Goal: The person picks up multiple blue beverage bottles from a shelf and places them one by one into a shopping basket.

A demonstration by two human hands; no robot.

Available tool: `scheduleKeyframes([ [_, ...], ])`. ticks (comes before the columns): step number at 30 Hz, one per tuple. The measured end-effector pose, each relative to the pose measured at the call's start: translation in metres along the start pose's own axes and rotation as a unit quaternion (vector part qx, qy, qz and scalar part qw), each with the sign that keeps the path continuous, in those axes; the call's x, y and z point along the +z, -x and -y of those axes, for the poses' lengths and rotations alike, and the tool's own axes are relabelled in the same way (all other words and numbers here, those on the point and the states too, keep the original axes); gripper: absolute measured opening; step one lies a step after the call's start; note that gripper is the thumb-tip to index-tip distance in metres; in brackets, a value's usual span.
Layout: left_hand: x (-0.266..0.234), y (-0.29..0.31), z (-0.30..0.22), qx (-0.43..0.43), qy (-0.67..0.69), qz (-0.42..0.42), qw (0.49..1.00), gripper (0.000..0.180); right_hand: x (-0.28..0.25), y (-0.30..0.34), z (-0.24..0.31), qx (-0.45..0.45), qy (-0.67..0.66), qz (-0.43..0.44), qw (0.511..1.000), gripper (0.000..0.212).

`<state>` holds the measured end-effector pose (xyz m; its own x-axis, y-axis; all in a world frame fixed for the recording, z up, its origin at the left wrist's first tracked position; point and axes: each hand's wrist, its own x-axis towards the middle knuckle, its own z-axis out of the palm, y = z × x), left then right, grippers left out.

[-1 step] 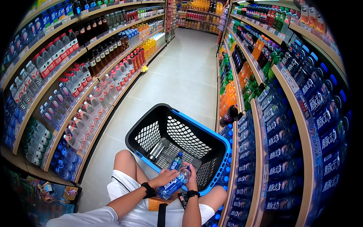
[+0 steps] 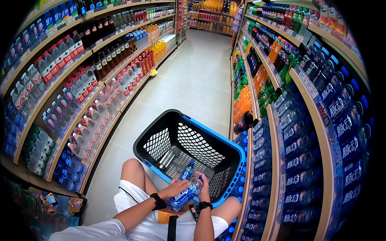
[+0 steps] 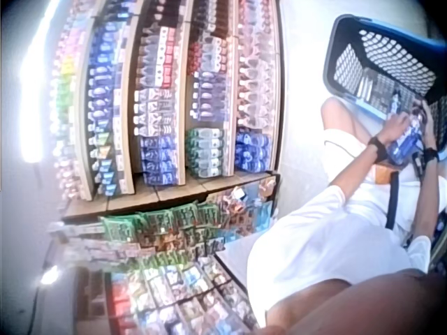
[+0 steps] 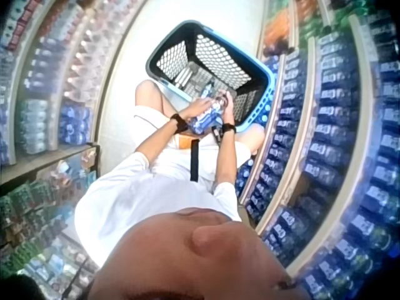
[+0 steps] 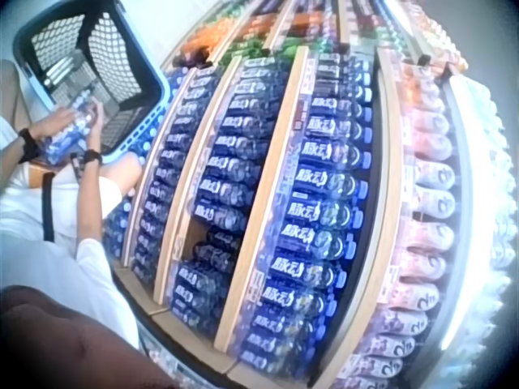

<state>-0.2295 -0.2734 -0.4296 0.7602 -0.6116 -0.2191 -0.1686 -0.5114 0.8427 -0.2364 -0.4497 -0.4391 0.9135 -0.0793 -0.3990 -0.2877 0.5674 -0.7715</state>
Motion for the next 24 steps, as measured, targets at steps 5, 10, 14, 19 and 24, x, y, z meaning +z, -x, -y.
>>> scheduleKeyframes([
  [5, -0.001, 0.001, 0.004, 0.023, -0.030, -0.010, 0.999, 0.039, 0.002, 0.000, 0.000, 0.006, -0.010, 0.005, 1.000, 0.052],
  [10, 0.008, -0.003, 0.021, 0.052, -0.072, -0.022, 0.996, 0.039, -0.003, -0.011, -0.013, -0.054, -0.047, -0.033, 0.997, 0.048],
  [14, 0.005, -0.004, 0.011, 0.037, -0.082, 0.034, 0.995, 0.038, -0.022, -0.018, -0.026, -0.078, -0.028, -0.052, 0.995, 0.047],
  [19, 0.016, -0.007, 0.026, 0.136, -0.130, -0.063, 0.980, 0.029, -0.017, -0.012, -0.014, -0.056, -0.039, -0.036, 0.997, 0.044],
  [24, 0.015, -0.009, 0.033, 0.139, -0.168, -0.073, 0.973, 0.030, -0.010, -0.013, -0.013, -0.060, -0.014, -0.036, 0.997, 0.044],
])
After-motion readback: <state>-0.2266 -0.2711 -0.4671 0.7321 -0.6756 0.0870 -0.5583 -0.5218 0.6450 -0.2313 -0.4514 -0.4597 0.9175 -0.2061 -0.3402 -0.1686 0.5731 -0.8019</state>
